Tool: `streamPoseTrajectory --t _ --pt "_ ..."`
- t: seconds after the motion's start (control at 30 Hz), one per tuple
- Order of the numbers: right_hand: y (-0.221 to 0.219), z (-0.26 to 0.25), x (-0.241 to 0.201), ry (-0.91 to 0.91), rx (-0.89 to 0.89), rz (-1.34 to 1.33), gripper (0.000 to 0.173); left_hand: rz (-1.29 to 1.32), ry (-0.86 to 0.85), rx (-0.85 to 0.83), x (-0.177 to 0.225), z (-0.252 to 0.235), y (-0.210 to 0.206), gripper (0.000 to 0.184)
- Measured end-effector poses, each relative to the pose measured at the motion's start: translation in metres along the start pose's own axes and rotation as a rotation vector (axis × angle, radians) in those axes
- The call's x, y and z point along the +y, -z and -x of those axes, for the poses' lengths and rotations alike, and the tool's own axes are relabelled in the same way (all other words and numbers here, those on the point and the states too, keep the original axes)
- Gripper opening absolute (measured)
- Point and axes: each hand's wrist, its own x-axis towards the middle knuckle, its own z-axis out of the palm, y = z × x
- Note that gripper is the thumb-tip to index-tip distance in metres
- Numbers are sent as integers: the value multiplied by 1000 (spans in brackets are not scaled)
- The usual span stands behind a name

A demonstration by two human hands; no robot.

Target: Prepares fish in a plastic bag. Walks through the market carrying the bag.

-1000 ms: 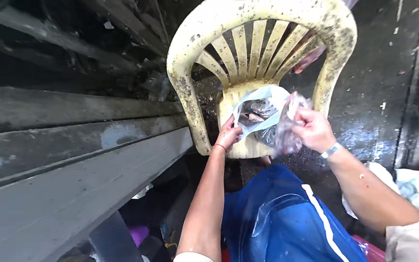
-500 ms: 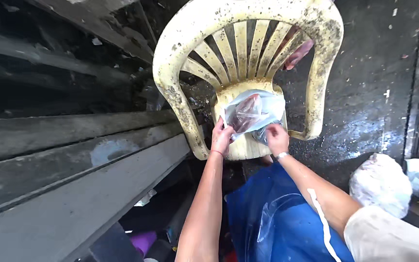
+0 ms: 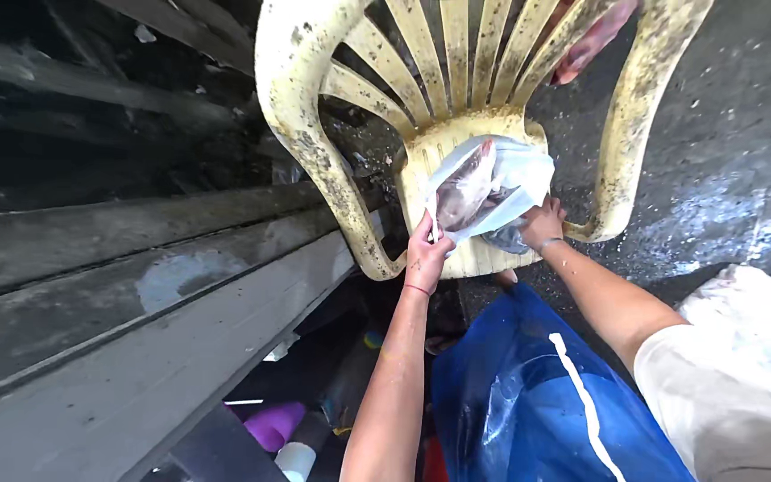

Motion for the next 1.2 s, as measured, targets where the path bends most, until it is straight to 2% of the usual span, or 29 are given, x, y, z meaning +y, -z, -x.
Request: streamPoseTrajectory --t 0.2,0.3,0.4,0.47,0.5,0.57,0.67,0.73,0.87,1.0,1.1,1.2 --pt "11 54 34 302 -7 -86 12 -19 102 47 -4 23 -3 85" --pt "35 80 41 291 -9 -37 11 32 122 76 6 19 -6 85" --pt "75 107 45 283 -33 29 12 32 76 94 3 3 -7 81" --pt "110 128 45 294 -51 41 13 -211 30 68 0 7 -10 75" --pt "130 139 41 305 -57 45 11 -342 24 29 -4 13 -12 77" --pt "171 162 28 369 -23 66 7 -447 28 -44 -17 19 -18 84" --pt "218 182 1 534 85 90 5 -366 45 -77 -12 23 -29 87" --pt "233 184 -20 638 91 169 7 -292 69 -86 -17 27 -36 91" --pt "219 158 -72 727 31 389 14 -172 76 -13 -26 26 -35 97" --pt "178 117 -130 735 -61 423 22 -55 73 86 -20 20 -28 97" --pt "136 77 -144 837 -57 233 24 -71 109 142 -15 9 -15 94" --pt "108 48 -121 820 34 -224 24 -24 124 160 -14 8 4 89"
